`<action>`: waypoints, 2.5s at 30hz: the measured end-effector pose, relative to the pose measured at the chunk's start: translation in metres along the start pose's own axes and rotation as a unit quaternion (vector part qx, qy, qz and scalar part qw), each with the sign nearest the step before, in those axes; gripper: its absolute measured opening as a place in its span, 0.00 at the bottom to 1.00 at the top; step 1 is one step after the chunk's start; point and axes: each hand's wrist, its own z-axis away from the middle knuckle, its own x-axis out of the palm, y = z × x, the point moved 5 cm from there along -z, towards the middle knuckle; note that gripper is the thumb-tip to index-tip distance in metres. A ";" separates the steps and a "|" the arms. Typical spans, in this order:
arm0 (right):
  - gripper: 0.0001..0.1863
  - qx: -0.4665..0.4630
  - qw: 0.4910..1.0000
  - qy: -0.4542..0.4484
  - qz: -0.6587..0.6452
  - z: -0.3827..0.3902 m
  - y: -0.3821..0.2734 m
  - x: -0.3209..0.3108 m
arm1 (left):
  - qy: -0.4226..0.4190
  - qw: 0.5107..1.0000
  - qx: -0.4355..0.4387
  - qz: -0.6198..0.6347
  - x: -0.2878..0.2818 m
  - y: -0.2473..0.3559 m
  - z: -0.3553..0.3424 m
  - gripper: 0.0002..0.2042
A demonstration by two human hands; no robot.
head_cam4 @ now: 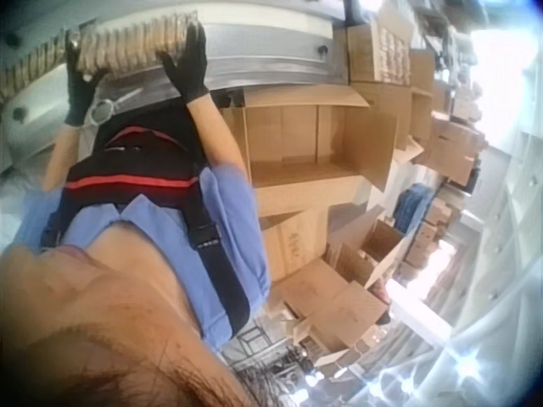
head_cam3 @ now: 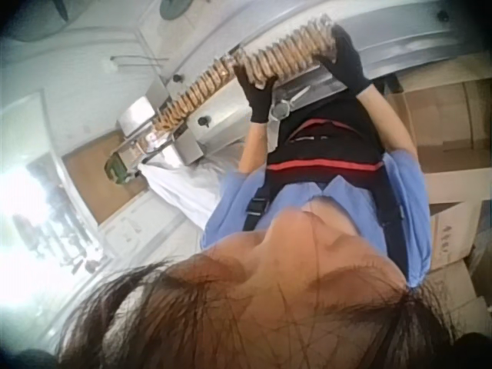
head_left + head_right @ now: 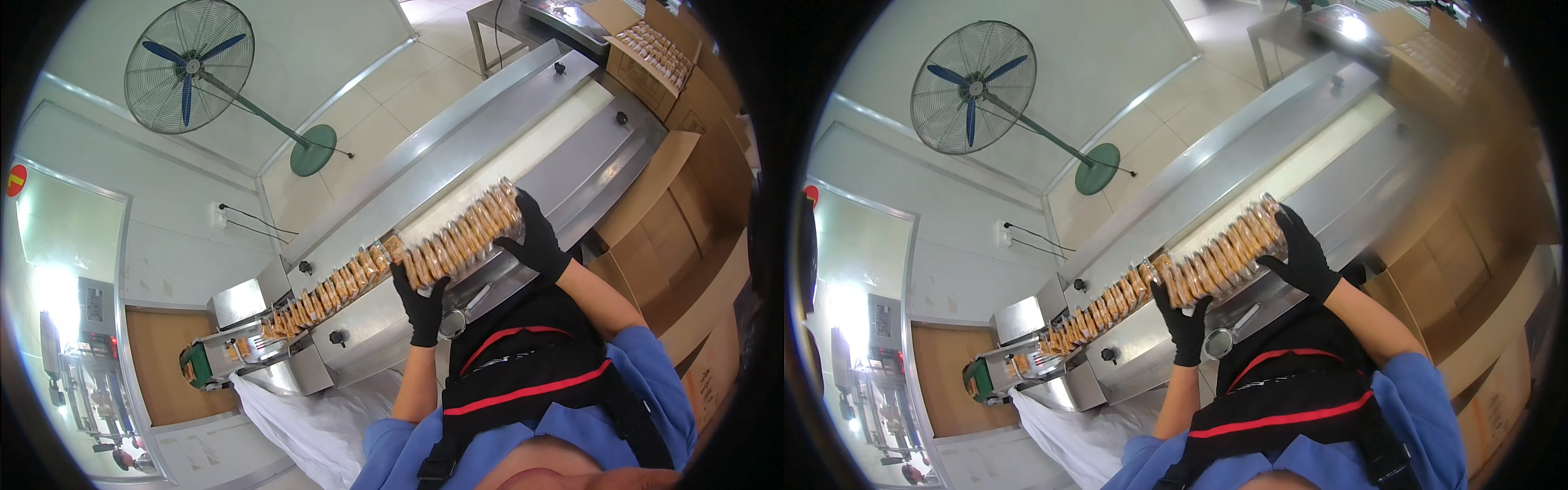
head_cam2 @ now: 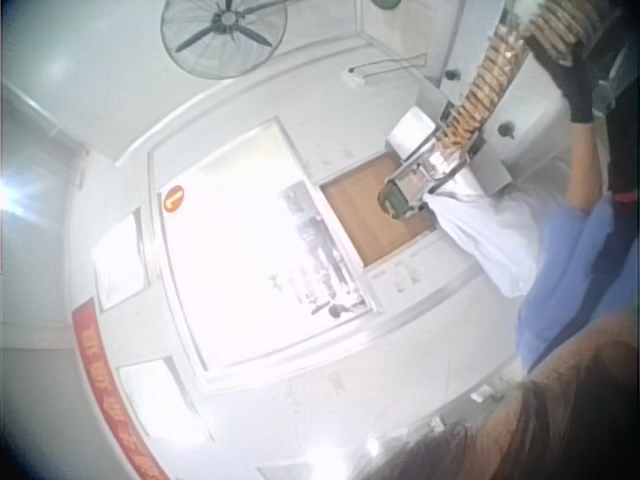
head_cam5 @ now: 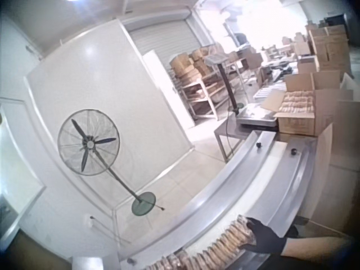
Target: The person collects stacks of individually wrapped snack bars from a conveyor belt and places them into cardboard boxes. The person repeatedly picks up batches of snack bars and arranges them in rows inside the boxes.
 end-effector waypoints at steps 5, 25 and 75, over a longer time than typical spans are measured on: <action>0.44 0.026 0.995 -0.046 0.085 0.021 0.005 0.010 | -0.034 0.999 0.012 -0.025 0.009 -0.007 0.017 0.49; 0.45 0.255 0.854 0.282 0.356 0.234 -0.071 -0.269 | -0.435 0.810 0.282 0.274 0.192 0.246 0.052 0.37; 0.40 0.055 0.957 -0.195 0.209 -0.035 0.071 0.093 | 0.062 0.867 -0.117 -0.480 -0.148 -0.148 -0.052 0.40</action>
